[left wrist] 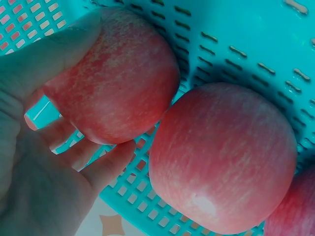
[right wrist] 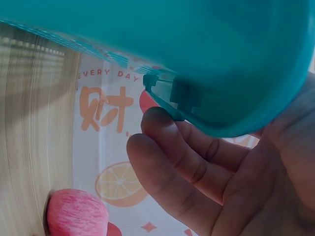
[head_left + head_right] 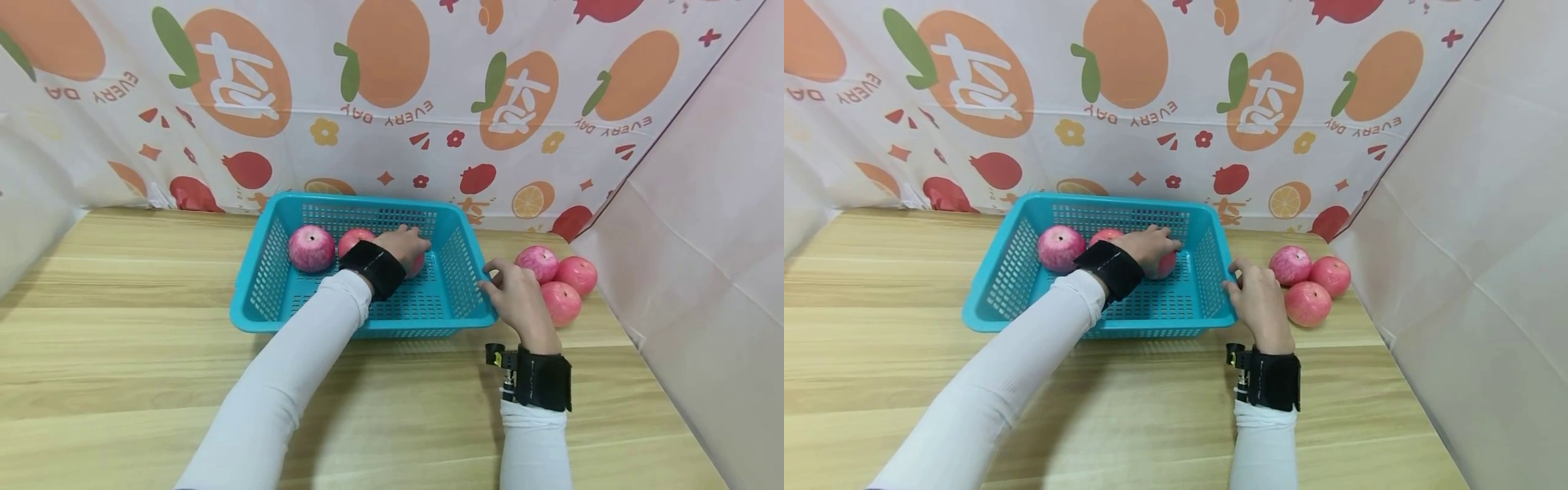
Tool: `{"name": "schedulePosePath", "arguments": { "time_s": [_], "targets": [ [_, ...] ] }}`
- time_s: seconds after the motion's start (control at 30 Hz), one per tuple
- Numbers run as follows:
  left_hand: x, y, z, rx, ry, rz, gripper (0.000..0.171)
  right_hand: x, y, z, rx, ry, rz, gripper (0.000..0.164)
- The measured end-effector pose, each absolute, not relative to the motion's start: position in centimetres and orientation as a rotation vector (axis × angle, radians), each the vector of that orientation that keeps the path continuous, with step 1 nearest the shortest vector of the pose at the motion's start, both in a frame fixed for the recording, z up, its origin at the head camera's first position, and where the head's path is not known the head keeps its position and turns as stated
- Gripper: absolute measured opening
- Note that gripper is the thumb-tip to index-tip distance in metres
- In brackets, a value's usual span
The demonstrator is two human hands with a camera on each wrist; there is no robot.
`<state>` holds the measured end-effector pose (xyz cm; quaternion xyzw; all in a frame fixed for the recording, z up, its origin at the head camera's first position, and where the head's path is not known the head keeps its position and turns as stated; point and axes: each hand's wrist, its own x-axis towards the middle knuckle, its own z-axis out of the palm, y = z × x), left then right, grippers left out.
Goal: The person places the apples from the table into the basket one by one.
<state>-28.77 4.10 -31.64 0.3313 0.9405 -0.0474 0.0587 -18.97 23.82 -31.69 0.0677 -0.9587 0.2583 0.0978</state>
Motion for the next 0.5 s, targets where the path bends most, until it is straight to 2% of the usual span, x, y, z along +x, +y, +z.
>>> {"name": "schedulePosePath", "arguments": {
  "time_s": [0.37,0.5],
  "targets": [
    [-28.7,4.0,-31.2,0.977,2.866,-0.107,0.073,-19.2,24.0,-31.7,0.199,-2.835,0.753,0.028],
    [-28.8,3.9,-30.1,1.071,2.899,-0.079,0.071,-19.2,24.1,-31.8,0.203,-2.829,0.751,0.029]
  ]
}}
